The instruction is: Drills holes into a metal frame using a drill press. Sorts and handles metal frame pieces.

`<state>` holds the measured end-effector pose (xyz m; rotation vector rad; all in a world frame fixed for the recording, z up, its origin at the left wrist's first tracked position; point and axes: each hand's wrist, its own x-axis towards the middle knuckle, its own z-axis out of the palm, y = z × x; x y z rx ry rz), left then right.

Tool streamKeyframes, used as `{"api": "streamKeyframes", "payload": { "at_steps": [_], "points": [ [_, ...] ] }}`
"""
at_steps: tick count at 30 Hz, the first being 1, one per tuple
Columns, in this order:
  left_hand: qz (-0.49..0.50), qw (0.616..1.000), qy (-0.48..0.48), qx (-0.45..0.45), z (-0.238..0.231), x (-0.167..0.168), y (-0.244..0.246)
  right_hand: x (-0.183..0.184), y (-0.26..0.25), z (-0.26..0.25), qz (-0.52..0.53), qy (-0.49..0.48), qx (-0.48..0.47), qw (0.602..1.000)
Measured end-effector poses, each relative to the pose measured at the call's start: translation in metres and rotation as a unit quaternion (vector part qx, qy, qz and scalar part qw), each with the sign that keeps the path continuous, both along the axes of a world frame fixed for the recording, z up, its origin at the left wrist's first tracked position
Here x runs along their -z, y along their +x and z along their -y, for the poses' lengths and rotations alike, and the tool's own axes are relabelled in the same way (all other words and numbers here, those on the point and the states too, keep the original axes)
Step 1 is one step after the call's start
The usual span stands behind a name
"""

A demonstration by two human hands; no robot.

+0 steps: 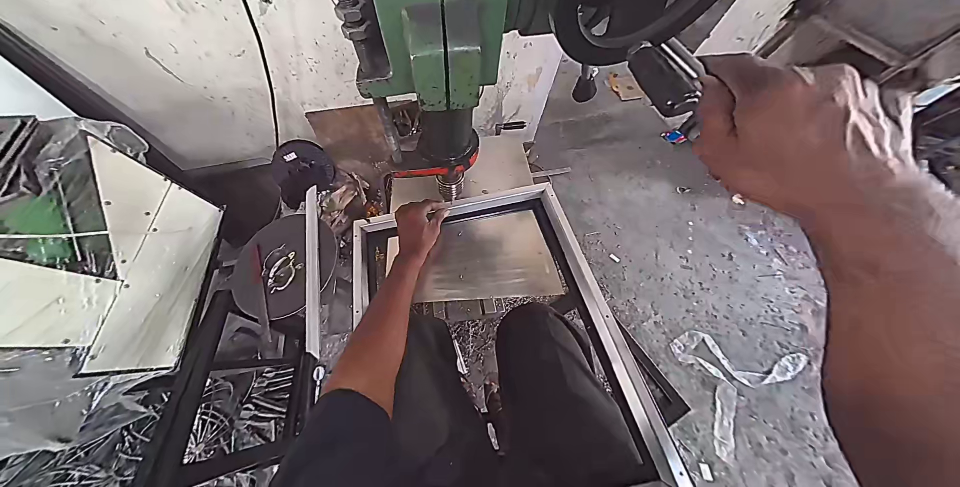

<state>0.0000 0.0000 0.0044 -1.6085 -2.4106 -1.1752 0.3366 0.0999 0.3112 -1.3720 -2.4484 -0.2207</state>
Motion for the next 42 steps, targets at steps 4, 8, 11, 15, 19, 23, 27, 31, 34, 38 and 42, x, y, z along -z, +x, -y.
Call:
{"api": "streamKeyframes", "payload": {
  "at_steps": [4, 8, 11, 15, 19, 23, 27, 31, 34, 38, 42],
  "points": [
    [0.012, 1.000, -0.025, 0.002, 0.000, -0.006, 0.001, -0.031, -0.024, 0.001, 0.060, -0.105, 0.033, 0.992],
    [0.012, 1.000, -0.025, 0.002, 0.001, -0.004, -0.001, -0.025, -0.022, -0.020, -0.157, -0.280, -0.048, 0.946],
    [0.015, 1.000, -0.025, 0.003, 0.000, -0.004, -0.001, -0.013, -0.015, -0.027, -0.309, -0.355, -0.105, 0.876],
    [0.006, 1.000, -0.010, 0.003, 0.000, 0.002, -0.002, 0.010, -0.017, -0.034, -0.303, -0.309, -0.108, 0.895],
    [0.008, 1.000, -0.018, 0.011, -0.001, -0.001, -0.004, 0.016, -0.018, -0.033, -0.293, -0.271, -0.104, 0.911],
    [0.007, 1.000, -0.009, 0.023, 0.000, -0.001, -0.005, 0.021, -0.017, -0.037, -0.310, -0.272, -0.135, 0.901],
    [0.009, 1.000, 0.005, 0.016, -0.001, -0.001, -0.004, 0.024, -0.016, -0.040, -0.306, -0.260, -0.138, 0.906],
    [0.018, 1.000, -0.020, 0.008, 0.000, -0.003, -0.003, 0.025, -0.016, -0.042, -0.298, -0.259, -0.150, 0.906],
    [0.017, 1.000, -0.023, 0.008, -0.001, -0.003, -0.003, 0.027, -0.016, -0.044, -0.307, -0.264, -0.157, 0.901],
    [0.014, 1.000, -0.001, 0.007, -0.001, -0.001, -0.002, 0.030, -0.015, -0.047, -0.308, -0.257, -0.167, 0.901],
    [0.015, 1.000, -0.016, 0.001, -0.001, -0.003, -0.002, 0.030, -0.016, -0.046, -0.313, -0.260, -0.170, 0.897]
  ]
}}
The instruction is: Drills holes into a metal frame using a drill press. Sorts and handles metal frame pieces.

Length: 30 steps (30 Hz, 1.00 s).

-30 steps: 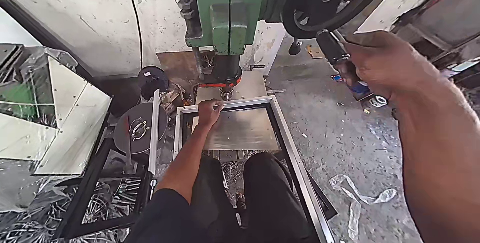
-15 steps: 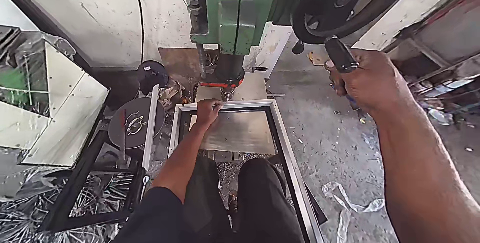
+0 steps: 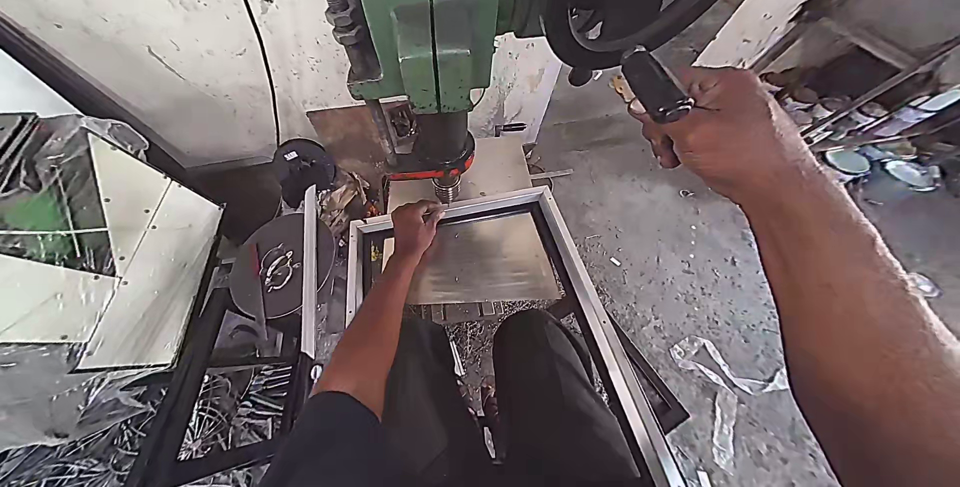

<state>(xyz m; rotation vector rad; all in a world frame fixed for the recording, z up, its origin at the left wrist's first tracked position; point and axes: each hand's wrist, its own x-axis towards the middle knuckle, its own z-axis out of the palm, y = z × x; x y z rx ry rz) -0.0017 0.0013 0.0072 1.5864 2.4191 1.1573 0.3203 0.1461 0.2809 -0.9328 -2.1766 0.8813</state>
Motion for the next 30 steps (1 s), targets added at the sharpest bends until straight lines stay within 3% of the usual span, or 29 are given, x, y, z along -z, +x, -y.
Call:
{"api": "streamKeyframes", "payload": {
  "at_steps": [30],
  "points": [
    [0.011, 1.000, -0.011, -0.002, -0.0003, -0.0005, -0.0008, 0.0086, -0.0007, -0.0055, -0.003, 0.013, -0.014, 1.000]
  ]
}}
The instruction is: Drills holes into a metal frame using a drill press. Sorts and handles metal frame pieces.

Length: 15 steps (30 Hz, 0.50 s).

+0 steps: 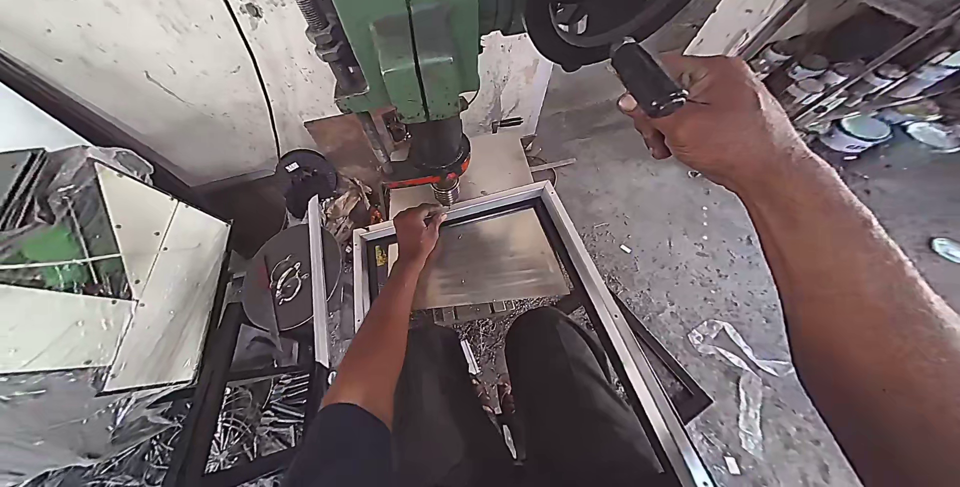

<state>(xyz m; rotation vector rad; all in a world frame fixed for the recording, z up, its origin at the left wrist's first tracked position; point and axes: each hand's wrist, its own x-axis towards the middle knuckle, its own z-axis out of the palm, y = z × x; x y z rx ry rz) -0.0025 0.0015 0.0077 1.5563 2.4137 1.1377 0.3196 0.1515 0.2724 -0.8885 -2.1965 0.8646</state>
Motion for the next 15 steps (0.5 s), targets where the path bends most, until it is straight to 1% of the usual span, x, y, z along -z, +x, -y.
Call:
{"api": "streamKeyframes", "payload": {
  "at_steps": [7, 15],
  "points": [
    [-0.028, 0.999, 0.026, 0.011, -0.0022, 0.0037, -0.0031, -0.0030, 0.0016, 0.0021, 0.015, 0.005, 0.008, 1.000],
    [-0.014, 1.000, 0.011, 0.005, -0.0015, 0.0020, -0.0023, -0.0006, 0.0004, 0.0020, 0.007, 0.010, 0.001, 1.000]
  ]
}}
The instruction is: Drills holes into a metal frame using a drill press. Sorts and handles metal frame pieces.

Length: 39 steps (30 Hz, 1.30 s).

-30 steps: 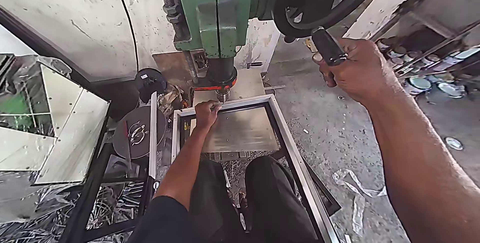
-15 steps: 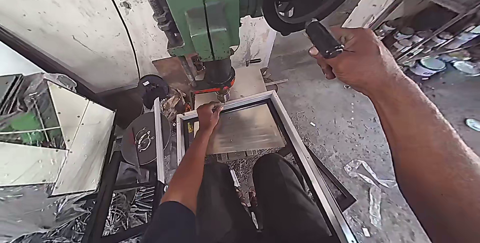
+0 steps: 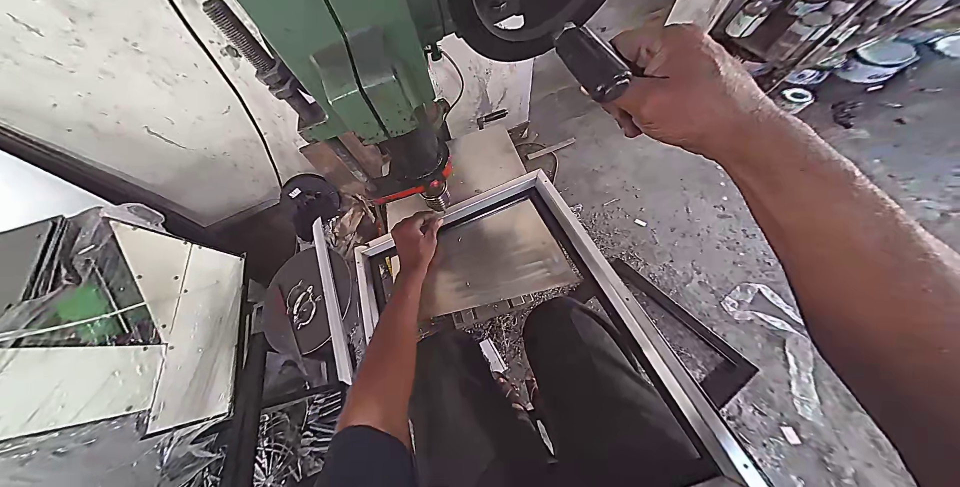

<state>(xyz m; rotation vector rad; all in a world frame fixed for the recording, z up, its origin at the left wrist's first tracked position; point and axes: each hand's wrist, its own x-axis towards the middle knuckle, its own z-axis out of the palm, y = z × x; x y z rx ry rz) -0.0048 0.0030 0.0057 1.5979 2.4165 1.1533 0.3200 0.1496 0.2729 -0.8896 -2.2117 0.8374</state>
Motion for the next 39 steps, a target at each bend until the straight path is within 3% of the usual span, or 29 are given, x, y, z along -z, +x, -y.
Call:
{"api": "streamKeyframes", "payload": {
  "at_steps": [39],
  "points": [
    [0.035, 0.998, -0.055, -0.004, 0.000, -0.012, 0.001, 0.025, -0.005, -0.015, -0.023, 0.034, -0.005, 0.999]
  ]
}}
